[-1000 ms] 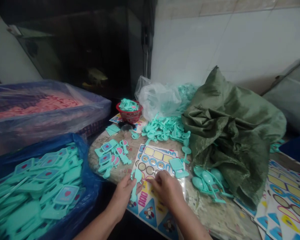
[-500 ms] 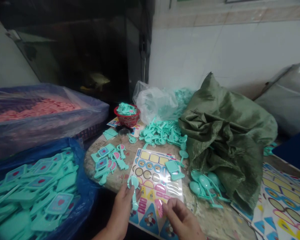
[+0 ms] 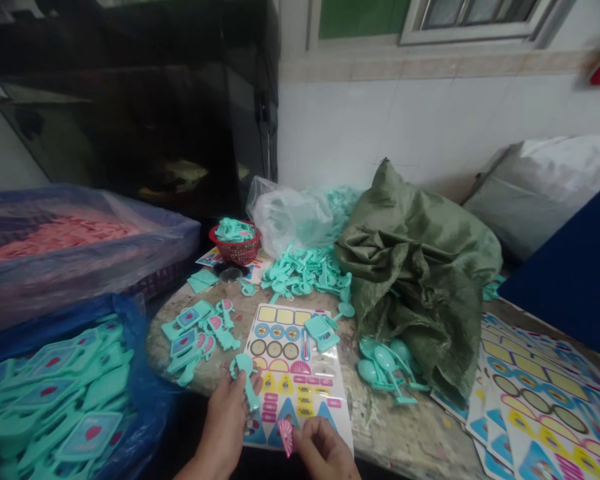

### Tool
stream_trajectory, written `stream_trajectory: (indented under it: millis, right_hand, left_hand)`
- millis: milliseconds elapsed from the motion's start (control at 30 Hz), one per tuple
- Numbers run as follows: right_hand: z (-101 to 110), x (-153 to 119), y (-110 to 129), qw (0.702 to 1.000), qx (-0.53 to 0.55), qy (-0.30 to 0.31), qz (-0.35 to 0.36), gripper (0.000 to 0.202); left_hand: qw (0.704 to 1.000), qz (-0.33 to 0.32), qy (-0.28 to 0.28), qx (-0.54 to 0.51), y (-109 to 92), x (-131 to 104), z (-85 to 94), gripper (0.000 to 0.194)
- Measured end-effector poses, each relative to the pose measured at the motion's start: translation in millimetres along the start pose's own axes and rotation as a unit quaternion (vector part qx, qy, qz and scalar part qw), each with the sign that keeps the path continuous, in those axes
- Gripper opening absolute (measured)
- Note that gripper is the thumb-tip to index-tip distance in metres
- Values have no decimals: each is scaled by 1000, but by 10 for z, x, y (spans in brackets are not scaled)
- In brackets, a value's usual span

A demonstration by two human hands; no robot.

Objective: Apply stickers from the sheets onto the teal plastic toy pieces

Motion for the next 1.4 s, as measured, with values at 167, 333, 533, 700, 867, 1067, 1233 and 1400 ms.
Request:
stream_trajectory:
  millis: [167, 333, 533, 700, 867, 1067, 1233, 1400]
  right_hand:
    - [12, -46, 24, 999, -11, -23, 30, 40]
    - [-63, -285, 117, 999, 10, 40, -1, 34]
    - [-126, -401, 469, 999, 35, 5, 1, 30]
    - [-204, -332, 507, 999, 32, -28, 26, 28]
    - [-328, -344, 617, 997, -4, -58, 47, 34]
    - [-442, -378, 726, 994, -25, -70, 83, 33]
    - [-477, -387, 707, 992, -37, -74, 100, 34]
    - [-475, -381, 680, 991, -54, -62, 108, 33]
  left_hand:
    - [999, -3, 37, -9, -99, -73, 12, 27]
    - [986, 36, 162, 33, -305, -363, -31, 42]
    - [969, 97, 224, 43, -429, -656, -94, 31]
    - [957, 104, 272, 5, -475, -806, -112, 23]
    - [949, 85, 303, 10, -507, -895, -94, 22]
    - [947, 66, 313, 17, -519, -973, -90, 29]
    - [948, 46, 311, 52, -506, -982, -55, 28]
    - [944, 44, 312, 100, -531, -1014, -57, 28]
Point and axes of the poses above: each hand's wrist, its own x-axis towards the middle knuckle, its own z-axis out of the back of the hand, y = z × x, the point moved 3 cm from there along x, towards the middle knuckle, and after that the axes turned 2 degrees about -x, right-handed, at the moved point
